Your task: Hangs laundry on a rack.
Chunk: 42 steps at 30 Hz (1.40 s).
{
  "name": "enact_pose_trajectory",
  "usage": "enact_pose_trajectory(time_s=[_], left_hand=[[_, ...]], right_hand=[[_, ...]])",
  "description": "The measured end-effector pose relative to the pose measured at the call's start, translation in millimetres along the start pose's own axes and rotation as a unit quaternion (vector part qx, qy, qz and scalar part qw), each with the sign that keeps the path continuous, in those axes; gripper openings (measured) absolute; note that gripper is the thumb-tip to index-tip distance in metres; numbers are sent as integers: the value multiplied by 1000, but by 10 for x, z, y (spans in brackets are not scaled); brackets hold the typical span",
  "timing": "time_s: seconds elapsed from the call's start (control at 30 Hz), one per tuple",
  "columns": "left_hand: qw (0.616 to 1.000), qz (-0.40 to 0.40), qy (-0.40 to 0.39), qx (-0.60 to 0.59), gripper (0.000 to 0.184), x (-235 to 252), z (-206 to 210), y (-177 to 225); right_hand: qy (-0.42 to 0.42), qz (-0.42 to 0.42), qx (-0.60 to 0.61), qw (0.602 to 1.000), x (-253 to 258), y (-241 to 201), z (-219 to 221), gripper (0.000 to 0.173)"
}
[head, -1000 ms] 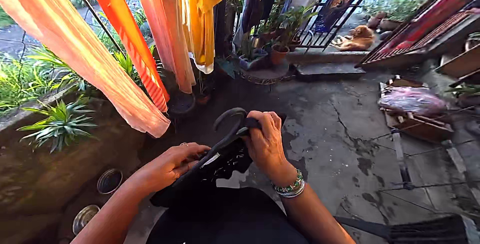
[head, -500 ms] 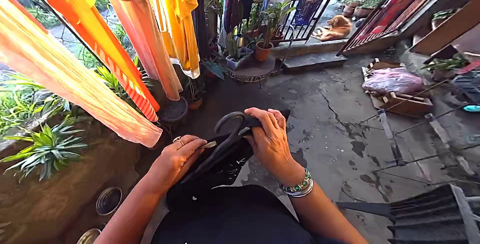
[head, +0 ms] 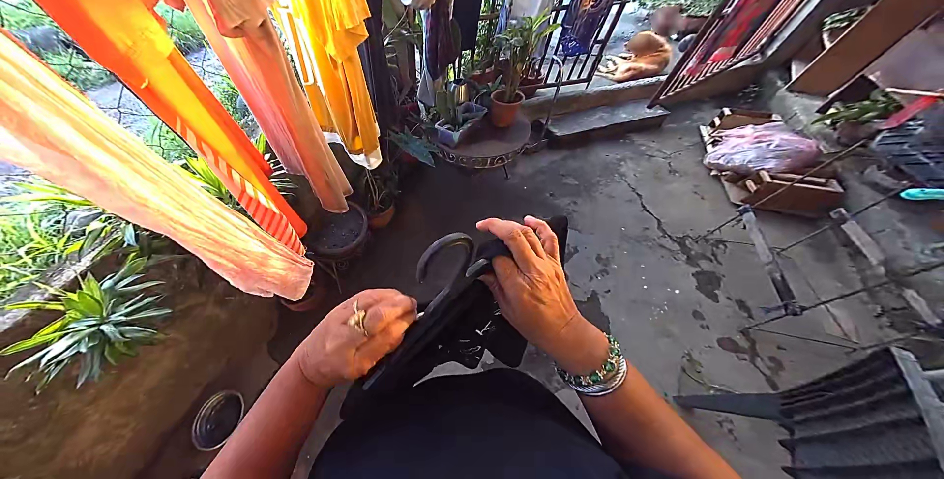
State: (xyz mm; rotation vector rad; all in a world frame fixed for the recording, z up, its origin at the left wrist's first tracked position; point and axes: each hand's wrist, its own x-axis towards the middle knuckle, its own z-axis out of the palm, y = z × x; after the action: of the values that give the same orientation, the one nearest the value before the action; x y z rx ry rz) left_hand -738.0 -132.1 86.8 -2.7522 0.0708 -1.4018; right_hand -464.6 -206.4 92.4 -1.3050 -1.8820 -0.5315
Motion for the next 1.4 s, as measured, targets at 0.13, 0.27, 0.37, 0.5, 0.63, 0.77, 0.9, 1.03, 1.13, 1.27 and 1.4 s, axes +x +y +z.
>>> enact_pose_trajectory(time_s=[0.13, 0.27, 0.37, 0.5, 0.63, 0.77, 0.9, 1.03, 1.13, 1.27, 1.4], left_hand=[[957, -248, 61, -134, 27, 235, -21, 118], [824, -441, 143, -326, 12, 386, -37, 149], [737, -529, 189, -377, 19, 469, -23, 186], [683, -595, 198, -374, 20, 519, -34, 181], [609, -650, 211, -403, 24, 536, -45, 182], [523, -683, 220, -460, 23, 569, -88, 238], [542, -682, 196, -451, 20, 505, -111, 169], [837, -506, 46, -201, 17, 252, 17, 93], [961, -266, -39, 70, 18, 245, 197, 284], [984, -123, 37, 126, 13, 31, 234, 212], [966, -255, 20, 48, 57, -219, 46, -62]], right_hand=[[-36, 0, -31, 999, -14, 79, -14, 37], [-96, -14, -34, 995, -92, 17, 67, 36], [-107, -24, -24, 994, -146, -28, 158, 31], [-93, -19, -2, 996, -166, -68, 182, 31], [-100, -19, -18, 995, -142, -126, 173, 32], [-158, -37, -11, 987, -176, -184, 195, 23], [-176, -50, -38, 982, -205, -276, 207, 20], [-283, -27, -33, 958, -164, -434, 225, 21], [-317, 6, -12, 948, -67, -435, 205, 25], [-155, 10, 21, 988, -11, -171, 30, 31], [-103, 13, 83, 991, 28, -73, -122, 37]])
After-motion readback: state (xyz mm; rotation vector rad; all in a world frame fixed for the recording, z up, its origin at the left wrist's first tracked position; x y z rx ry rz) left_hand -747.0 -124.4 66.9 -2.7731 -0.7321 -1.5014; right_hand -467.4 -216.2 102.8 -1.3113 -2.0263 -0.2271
